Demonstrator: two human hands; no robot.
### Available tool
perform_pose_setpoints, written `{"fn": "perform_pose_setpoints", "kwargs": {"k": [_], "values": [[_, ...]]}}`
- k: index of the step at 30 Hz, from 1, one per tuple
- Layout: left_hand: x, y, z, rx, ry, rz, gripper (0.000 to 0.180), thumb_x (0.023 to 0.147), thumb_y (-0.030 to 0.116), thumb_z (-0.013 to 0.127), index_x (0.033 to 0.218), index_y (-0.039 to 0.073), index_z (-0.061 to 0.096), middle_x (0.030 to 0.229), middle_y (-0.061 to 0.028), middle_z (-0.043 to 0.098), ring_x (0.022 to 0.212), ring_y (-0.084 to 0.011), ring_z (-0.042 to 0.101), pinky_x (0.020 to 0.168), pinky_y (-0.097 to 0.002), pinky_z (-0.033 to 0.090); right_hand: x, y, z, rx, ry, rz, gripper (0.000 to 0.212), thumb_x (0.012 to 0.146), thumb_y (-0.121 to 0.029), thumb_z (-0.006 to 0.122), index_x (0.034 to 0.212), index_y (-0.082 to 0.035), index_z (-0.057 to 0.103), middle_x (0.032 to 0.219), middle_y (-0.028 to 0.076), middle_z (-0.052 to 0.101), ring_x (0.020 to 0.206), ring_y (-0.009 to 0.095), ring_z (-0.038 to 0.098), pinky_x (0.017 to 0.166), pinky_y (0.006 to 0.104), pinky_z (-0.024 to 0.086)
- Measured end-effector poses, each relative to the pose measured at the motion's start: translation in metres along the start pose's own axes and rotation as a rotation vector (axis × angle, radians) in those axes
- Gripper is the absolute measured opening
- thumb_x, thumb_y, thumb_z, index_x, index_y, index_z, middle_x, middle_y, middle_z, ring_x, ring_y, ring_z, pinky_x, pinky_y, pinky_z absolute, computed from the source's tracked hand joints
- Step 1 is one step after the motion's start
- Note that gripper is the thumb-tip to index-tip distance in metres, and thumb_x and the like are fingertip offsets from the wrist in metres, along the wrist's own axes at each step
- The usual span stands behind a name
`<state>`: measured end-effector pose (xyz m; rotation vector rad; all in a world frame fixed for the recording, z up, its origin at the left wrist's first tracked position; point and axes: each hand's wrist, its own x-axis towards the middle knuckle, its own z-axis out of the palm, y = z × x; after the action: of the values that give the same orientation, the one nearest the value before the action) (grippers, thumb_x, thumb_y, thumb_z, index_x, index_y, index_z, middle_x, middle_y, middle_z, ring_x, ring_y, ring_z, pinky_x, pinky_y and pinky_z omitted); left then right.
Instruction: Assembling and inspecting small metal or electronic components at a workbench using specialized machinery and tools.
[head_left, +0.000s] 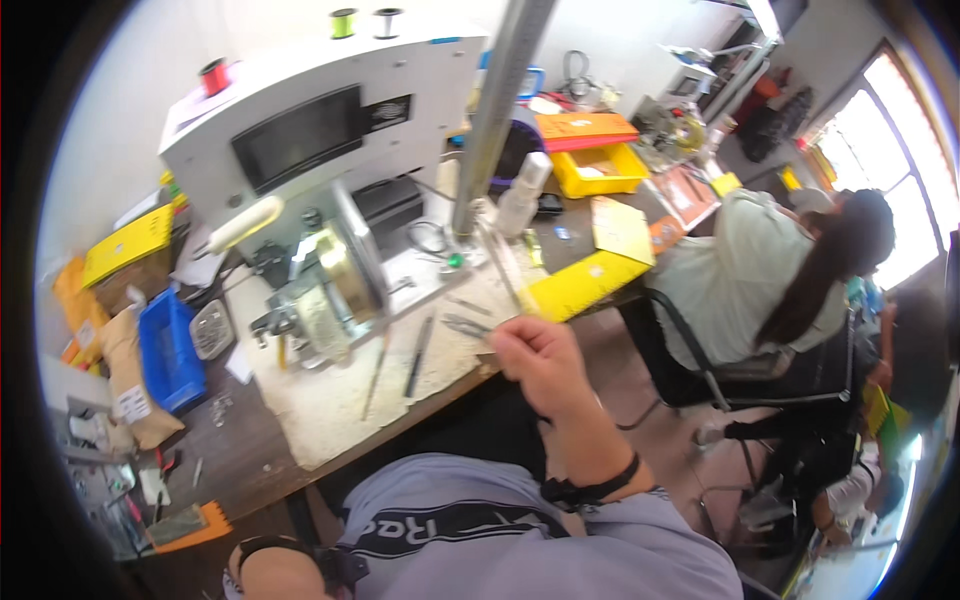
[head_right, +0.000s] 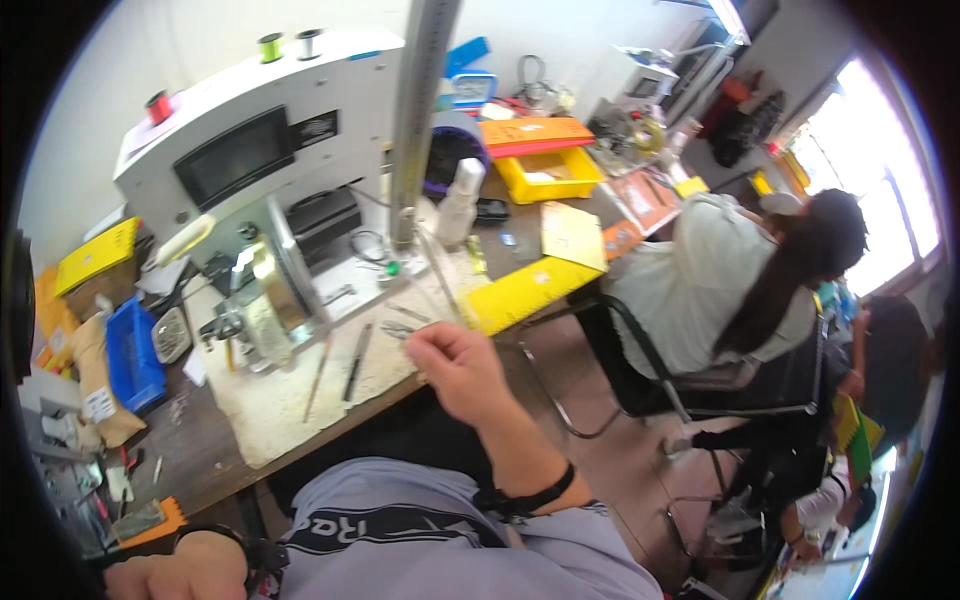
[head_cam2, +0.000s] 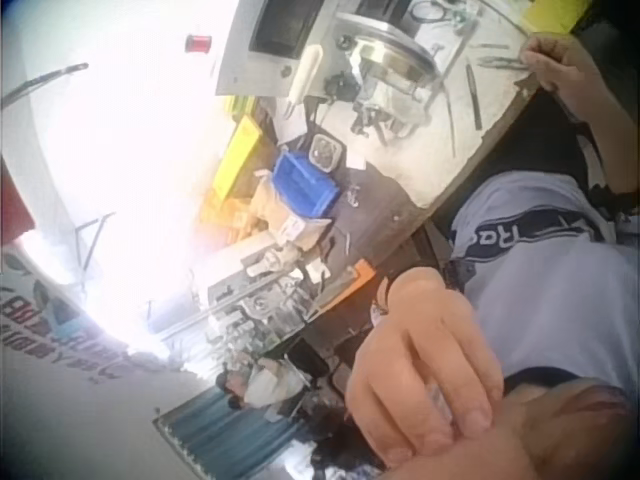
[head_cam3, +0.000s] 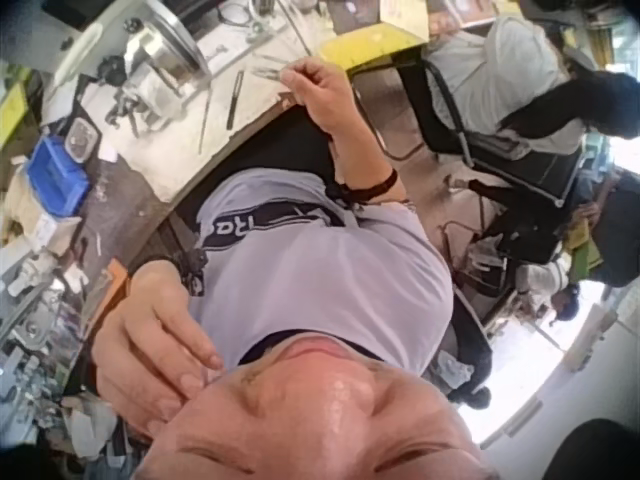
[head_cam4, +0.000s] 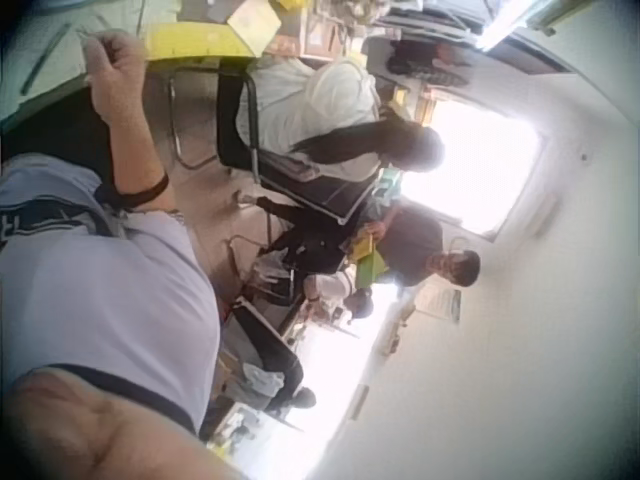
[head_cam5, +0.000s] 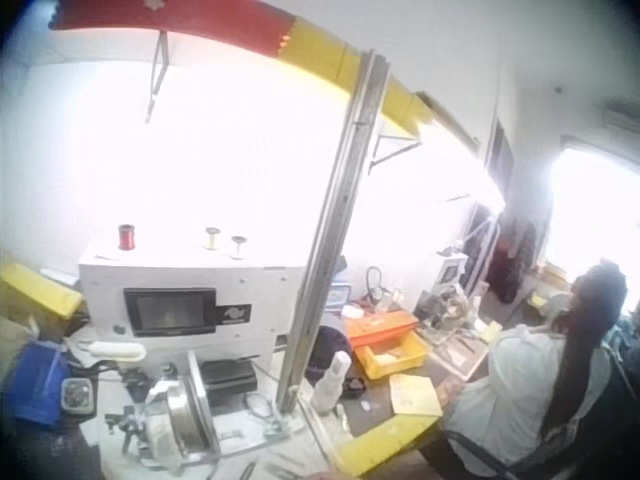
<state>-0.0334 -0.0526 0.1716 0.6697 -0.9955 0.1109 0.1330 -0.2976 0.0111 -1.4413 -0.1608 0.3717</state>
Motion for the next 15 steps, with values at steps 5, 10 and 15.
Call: {"fn": "perform_pose_setpoints", "kwargs": {"k": [5, 10, 15], "values": [[-0.005, -0.015, -0.016, 0.047, -0.054, 0.01, 0.017, 0.092, 0.009, 0.07, 0.108, 0.004, 0.069, 0.111, -0.0153, 0.065, 0.104, -0.034, 0.068, 0.083, -0.0434, 0.061, 0.047, -0.018, -0.024, -0.141, 0.109, -0.089, 0.015, 0.095, -0.013, 0.069, 0.095, 0.002, 0.07, 0.076, -0.006, 0.061, 0.068, 0.001, 0.049, 0.06, 0.019, 0.039], [-0.012, -0.011, -0.038, 0.146, -0.09, 0.009, 0.015, 0.092, 0.01, 0.069, 0.105, 0.004, 0.069, 0.115, -0.0165, 0.066, 0.103, -0.0352, 0.068, 0.081, -0.0429, 0.061, 0.106, -0.016, -0.009, -0.233, 0.076, -0.154, 0.013, 0.095, -0.011, 0.07, 0.096, 0.002, 0.069, 0.073, -0.006, 0.059, 0.058, -0.002, 0.042, 0.05, 0.0166, 0.029], [-0.052, -0.02, -0.057, 0.61, 0.489, -0.388, 0.012, 0.09, 0.001, 0.059, 0.1, -0.002, 0.064, 0.106, -0.0158, 0.065, 0.093, -0.0235, 0.064, 0.081, -0.034, 0.052, 0.142, -0.004, -0.001, -0.57, -0.053, -0.268, 0.019, 0.094, -0.017, 0.068, 0.091, 0.002, 0.072, 0.072, -0.005, 0.06, 0.068, 0.005, 0.051, 0.062, 0.026, 0.042]]}}
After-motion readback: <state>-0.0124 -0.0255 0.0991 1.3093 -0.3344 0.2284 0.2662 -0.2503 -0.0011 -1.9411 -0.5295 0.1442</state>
